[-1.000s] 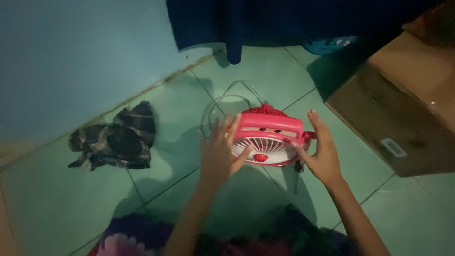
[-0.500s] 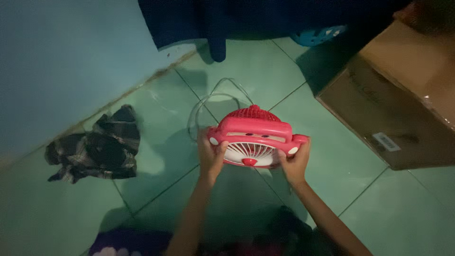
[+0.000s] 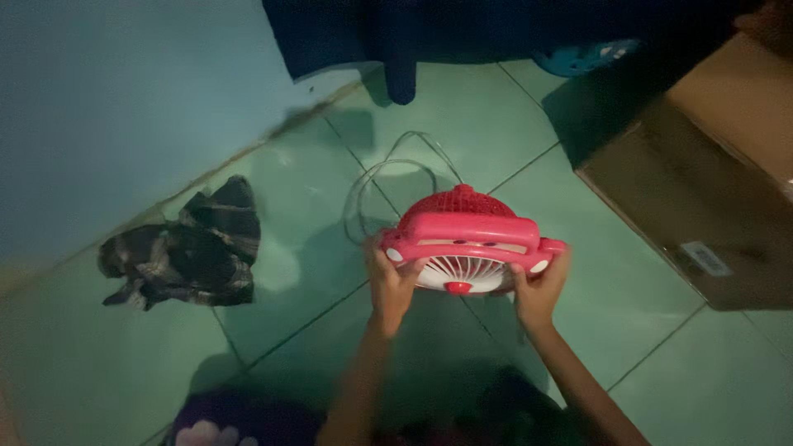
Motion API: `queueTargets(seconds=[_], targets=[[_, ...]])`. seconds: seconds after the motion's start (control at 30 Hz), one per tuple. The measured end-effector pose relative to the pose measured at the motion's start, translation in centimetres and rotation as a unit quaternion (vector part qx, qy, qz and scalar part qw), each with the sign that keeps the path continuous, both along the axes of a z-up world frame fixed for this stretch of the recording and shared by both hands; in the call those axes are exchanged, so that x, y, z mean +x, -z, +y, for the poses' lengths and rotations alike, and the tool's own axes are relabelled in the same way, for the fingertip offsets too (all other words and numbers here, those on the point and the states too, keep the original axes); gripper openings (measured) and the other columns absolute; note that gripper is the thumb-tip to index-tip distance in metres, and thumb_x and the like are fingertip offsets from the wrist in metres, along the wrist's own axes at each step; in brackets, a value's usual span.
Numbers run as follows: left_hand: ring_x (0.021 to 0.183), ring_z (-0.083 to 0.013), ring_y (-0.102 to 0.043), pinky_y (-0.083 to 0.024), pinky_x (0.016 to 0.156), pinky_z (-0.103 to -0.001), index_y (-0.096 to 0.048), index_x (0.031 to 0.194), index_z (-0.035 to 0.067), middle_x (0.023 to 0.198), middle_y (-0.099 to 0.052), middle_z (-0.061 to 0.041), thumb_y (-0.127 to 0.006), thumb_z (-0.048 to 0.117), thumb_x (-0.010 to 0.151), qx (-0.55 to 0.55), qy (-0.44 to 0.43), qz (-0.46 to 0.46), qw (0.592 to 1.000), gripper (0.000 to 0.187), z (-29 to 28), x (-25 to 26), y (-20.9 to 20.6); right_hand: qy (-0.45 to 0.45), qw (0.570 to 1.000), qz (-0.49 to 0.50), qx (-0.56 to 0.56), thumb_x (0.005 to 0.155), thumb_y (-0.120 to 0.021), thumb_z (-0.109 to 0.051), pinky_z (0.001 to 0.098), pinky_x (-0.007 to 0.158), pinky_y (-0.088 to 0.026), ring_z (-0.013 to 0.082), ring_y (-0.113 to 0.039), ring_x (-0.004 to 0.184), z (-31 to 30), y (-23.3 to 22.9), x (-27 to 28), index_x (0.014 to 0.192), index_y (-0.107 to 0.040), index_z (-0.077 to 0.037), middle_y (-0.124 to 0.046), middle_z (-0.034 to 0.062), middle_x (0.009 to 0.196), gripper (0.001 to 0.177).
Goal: The person sits on the floor and disassembles a small pink car-shaped fan. They remove the front grille, use a screwdriver to loosen the central hub, and detach the fan blade assembly. The removed parts are placed on the floor beside the fan.
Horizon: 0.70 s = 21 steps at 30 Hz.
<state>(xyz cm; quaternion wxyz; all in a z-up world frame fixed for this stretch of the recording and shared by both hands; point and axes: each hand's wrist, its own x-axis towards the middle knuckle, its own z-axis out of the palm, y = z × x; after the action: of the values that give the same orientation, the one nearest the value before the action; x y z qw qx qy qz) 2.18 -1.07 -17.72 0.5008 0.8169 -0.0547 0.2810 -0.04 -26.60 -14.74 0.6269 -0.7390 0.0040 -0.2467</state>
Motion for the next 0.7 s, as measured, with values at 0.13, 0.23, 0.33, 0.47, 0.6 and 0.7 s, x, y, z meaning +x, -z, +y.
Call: queueTargets(seconds=[0.13,0.23,0.33,0.47,0.6,0.7], targets=[[0.126,-0.0410,-0.051,-0.045,0.102,-0.055,-0.036,0.148,-0.005,0.137,-0.046,-0.028,-0.080,0.040,0.090,-0.020,0.013,0.066,0.998,0.085,-0.5,-3.3,-1.6,0.034,0.995,0.041,-0.083,0.101,-0.067,-0.037,0.0378,0.106,-0.050,0.0249,-0.054,0.128,1.0,-1.6,-2.4,0.151,-0.036,-0.001,-0.048,0.0150,0.140,0.070],[0.124,-0.0360,-0.055,-0.047,0.103,-0.054,-0.046,0.142,0.000,0.132,-0.052,-0.023,-0.080,0.041,0.091,-0.057,0.017,0.083,0.995,0.073,-0.9,-6.5,-2.7,0.027,1.000,0.004,-0.002,0.104,-0.063,-0.045,0.0384,0.115,-0.042,0.0267,-0.049,0.137,1.7,-1.5,-3.5,0.156,-0.032,0.001,-0.045,0.0186,0.149,0.076],[0.124,-0.0347,-0.056,-0.045,0.103,-0.053,-0.048,0.139,0.002,0.130,-0.054,-0.021,-0.080,0.042,0.091,-0.050,0.008,0.067,0.996,0.071,-1.2,-8.3,-2.2,0.027,0.999,-0.013,0.033,0.108,-0.052,-0.056,0.0382,0.121,-0.037,0.0269,-0.048,0.142,1.8,-1.3,-4.1,0.156,-0.033,0.002,-0.046,0.0181,0.152,0.078],[0.112,-0.0329,-0.057,-0.047,0.095,-0.049,-0.043,0.139,0.001,0.121,-0.054,-0.021,-0.076,0.054,0.084,-0.054,-0.006,0.194,0.980,0.083,-1.4,-8.9,-0.4,0.052,0.997,0.064,-0.002,0.099,-0.044,-0.064,0.0396,0.092,-0.046,0.0242,-0.057,0.113,1.1,-1.2,-4.6,0.142,-0.039,0.000,-0.054,0.0128,0.128,0.076],[0.125,-0.0393,-0.050,-0.039,0.106,-0.055,-0.039,0.147,-0.003,0.134,-0.050,-0.028,-0.066,0.053,0.098,0.003,-0.033,0.000,0.999,0.079,-1.2,-9.3,-0.8,0.078,0.997,-0.008,-0.002,0.112,-0.041,-0.062,0.0373,0.105,-0.043,0.0209,-0.052,0.115,1.3,-0.2,-3.8,0.130,-0.045,0.001,-0.052,0.0126,0.122,0.065],[0.125,-0.0393,-0.051,-0.042,0.108,-0.054,-0.040,0.146,-0.001,0.135,-0.051,-0.026,-0.064,0.052,0.100,-0.020,-0.038,-0.011,0.999,0.074,-1.7,-9.0,-1.5,0.117,0.992,0.024,-0.035,0.109,-0.038,-0.061,0.0362,0.098,-0.045,0.0202,-0.055,0.110,1.1,-0.1,-3.5,0.129,-0.044,0.001,-0.055,0.0130,0.118,0.065]])
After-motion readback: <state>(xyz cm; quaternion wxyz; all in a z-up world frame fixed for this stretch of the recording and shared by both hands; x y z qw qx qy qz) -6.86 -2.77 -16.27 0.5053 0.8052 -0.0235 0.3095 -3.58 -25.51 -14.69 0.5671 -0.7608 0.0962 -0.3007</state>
